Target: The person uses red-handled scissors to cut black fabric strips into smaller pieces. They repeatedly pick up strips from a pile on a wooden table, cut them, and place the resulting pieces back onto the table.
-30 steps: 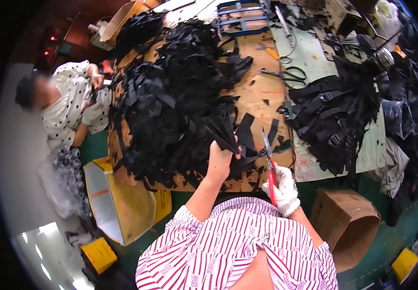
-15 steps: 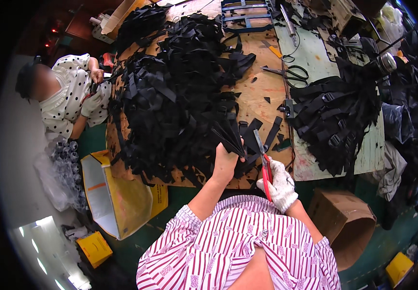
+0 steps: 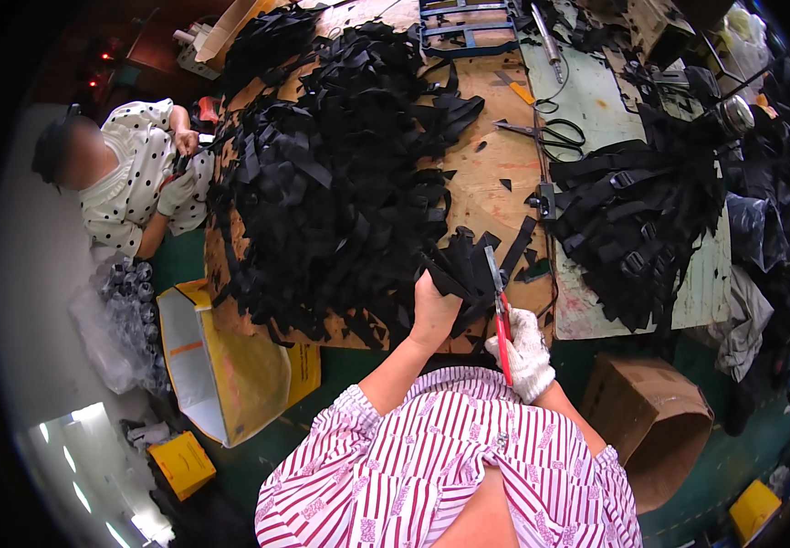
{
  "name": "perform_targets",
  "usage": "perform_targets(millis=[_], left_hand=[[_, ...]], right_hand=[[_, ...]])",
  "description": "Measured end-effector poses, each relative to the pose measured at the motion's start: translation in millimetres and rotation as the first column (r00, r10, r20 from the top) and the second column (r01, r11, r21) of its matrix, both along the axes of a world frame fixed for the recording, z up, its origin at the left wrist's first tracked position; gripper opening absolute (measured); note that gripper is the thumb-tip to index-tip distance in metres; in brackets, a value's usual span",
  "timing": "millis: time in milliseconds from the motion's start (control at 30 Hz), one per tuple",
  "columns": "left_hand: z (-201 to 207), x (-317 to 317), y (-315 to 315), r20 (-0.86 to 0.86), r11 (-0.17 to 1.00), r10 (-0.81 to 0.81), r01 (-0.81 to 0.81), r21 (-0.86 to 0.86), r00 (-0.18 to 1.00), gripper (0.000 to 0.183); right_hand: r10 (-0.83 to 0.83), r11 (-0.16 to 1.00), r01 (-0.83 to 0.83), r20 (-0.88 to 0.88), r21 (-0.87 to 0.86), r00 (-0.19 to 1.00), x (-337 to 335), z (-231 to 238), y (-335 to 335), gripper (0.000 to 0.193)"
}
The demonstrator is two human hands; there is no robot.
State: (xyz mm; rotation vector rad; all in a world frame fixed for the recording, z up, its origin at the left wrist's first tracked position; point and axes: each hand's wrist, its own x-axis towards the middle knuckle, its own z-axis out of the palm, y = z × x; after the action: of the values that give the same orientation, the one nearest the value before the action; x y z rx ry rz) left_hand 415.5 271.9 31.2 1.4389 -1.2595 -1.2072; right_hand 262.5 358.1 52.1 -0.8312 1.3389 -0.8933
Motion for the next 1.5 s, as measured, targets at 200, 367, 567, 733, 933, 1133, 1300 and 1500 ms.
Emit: perform_targets(millis=[200,367,567,733,933,1133,1300,1500], left_hand=[[27.4,-4.4,9.6,0.131,0.996,-0.091,0.093,-0.009,0.987,0.027],[24.6,3.8,13.0,0.094,0.997,-0.071,0.071,0.004,0.993,0.027],[20.9,13.4,19.3,0.098,0.999,-0.045,0.047,-0.023,0.994,0.022],[16.7,17.0,26.0,0.223,0.996,-0.076,0.082,-0.019,0.972,0.021],[10.3,21.8,25.9,0.152,1.0,-0.008,0.01,-0.012,0.988,0.018],[25.3,28.6,31.5,0.239,0.998,-0.067,0.063,0.023,0.969,0.024],[19.1,38.2,29.1,0.169,0.999,0.019,-0.01,-0.049,0.985,0.021],[25.9,46.0,28.3,0.125,1.0,0.008,-0.005,-0.023,0.992,0.022]], right_hand=[[0.095,0.971,-0.151,-0.278,-0.185,0.956,-7.5,-27.3,1.0,0.048],[0.079,0.997,-0.078,0.009,-0.017,0.997,-2.0,-24.5,6.8,0.048],[0.219,0.976,-0.216,-0.133,0.032,0.967,-5.0,-34.8,5.2,0.054],[0.218,0.974,-0.21,-0.115,0.08,0.969,-0.1,-44.8,7.5,0.054],[0.196,0.972,-0.186,-0.052,0.146,0.979,5.3,-46.0,10.2,0.046],[0.118,0.987,-0.12,0.031,0.108,0.993,21.0,-36.6,-2.3,0.029],[0.129,0.939,-0.152,0.093,0.308,0.987,22.6,-4.1,-9.9,0.025],[0.177,0.966,-0.181,0.038,0.183,0.983,24.4,-8.7,-7.4,0.033]])
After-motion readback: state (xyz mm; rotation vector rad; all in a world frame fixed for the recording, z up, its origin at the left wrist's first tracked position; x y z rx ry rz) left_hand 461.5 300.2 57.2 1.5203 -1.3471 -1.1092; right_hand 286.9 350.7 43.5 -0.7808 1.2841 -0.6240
